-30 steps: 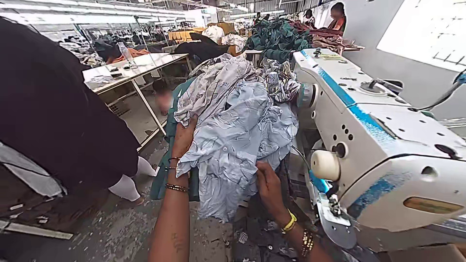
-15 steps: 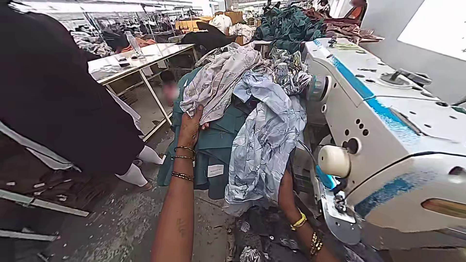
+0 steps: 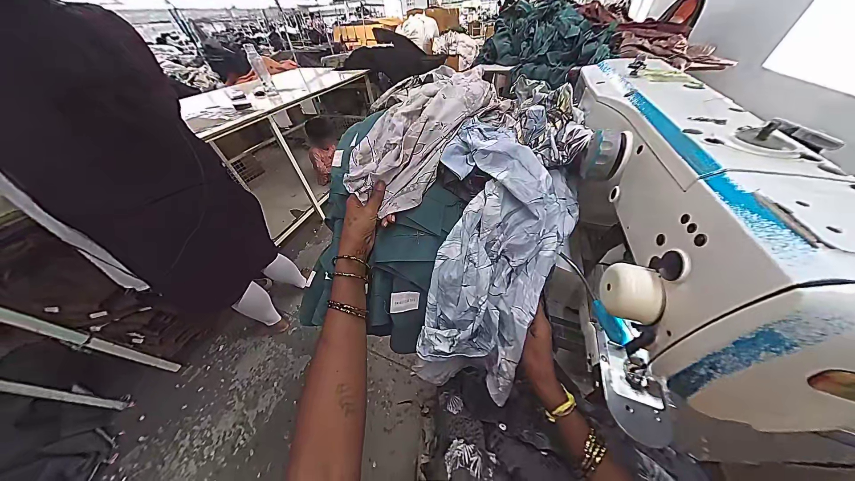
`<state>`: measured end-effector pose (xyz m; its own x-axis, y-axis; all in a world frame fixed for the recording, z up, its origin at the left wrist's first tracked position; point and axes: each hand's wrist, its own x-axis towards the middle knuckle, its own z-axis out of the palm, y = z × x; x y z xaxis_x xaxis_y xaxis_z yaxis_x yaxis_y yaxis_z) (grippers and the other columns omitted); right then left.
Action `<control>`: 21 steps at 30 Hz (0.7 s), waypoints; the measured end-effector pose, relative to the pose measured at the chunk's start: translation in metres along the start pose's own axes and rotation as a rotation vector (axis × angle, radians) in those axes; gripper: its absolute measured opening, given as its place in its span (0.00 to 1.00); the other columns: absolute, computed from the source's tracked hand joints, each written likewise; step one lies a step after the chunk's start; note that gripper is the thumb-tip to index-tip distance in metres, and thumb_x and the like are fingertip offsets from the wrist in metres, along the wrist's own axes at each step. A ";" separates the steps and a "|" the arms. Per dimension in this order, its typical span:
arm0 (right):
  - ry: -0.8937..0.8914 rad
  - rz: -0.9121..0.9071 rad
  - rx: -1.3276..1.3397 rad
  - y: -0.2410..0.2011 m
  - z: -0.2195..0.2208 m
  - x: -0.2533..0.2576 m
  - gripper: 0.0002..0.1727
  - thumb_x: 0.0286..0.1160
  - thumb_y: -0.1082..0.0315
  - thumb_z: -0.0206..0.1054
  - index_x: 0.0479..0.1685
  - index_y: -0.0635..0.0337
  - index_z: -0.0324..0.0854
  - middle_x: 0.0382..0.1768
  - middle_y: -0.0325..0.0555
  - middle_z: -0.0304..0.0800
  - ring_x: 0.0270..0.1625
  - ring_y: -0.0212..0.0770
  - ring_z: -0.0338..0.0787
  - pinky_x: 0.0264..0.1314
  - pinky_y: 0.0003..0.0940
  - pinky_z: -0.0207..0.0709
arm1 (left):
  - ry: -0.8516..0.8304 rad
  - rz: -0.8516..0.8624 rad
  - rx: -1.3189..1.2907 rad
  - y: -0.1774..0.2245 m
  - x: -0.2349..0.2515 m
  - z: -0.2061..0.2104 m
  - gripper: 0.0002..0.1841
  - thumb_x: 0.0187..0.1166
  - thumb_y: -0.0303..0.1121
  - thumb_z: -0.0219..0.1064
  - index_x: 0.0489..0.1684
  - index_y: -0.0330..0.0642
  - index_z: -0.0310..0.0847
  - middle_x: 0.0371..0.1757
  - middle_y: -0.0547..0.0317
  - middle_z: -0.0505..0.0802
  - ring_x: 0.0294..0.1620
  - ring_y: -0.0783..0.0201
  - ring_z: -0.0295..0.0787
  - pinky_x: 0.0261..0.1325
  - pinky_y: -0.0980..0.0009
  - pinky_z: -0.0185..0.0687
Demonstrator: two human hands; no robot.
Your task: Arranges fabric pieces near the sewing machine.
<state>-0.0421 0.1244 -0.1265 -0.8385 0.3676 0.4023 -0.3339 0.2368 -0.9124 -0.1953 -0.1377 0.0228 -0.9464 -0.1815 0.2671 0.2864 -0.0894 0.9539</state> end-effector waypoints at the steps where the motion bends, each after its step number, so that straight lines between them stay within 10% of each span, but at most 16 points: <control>1: 0.004 -0.004 0.005 0.001 0.000 0.000 0.29 0.79 0.74 0.58 0.79 0.83 0.66 0.70 0.67 0.83 0.73 0.32 0.83 0.81 0.24 0.70 | -0.002 0.002 -0.004 -0.002 0.000 -0.001 0.13 0.88 0.43 0.64 0.63 0.53 0.72 0.33 0.69 0.85 0.14 0.79 0.72 0.16 0.83 0.71; 17: 0.016 0.030 0.006 0.001 -0.005 -0.002 0.25 0.86 0.74 0.50 0.77 0.83 0.67 0.71 0.67 0.81 0.74 0.34 0.82 0.81 0.25 0.70 | -0.054 0.027 -0.011 0.001 -0.014 -0.006 0.15 0.88 0.42 0.63 0.67 0.52 0.69 0.35 0.69 0.83 0.18 0.79 0.73 0.22 0.85 0.72; 21: 0.035 -0.010 0.059 -0.007 -0.004 -0.008 0.39 0.95 0.49 0.34 0.77 0.84 0.62 0.70 0.63 0.78 0.74 0.27 0.78 0.79 0.22 0.70 | 0.142 0.157 0.155 -0.003 -0.006 0.012 0.19 0.88 0.50 0.61 0.67 0.50 0.69 0.33 0.67 0.85 0.15 0.76 0.74 0.17 0.80 0.74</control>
<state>-0.0312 0.1238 -0.1232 -0.8195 0.3974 0.4128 -0.3679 0.1875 -0.9108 -0.1925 -0.1249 0.0199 -0.8586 -0.3178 0.4022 0.3915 0.0998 0.9147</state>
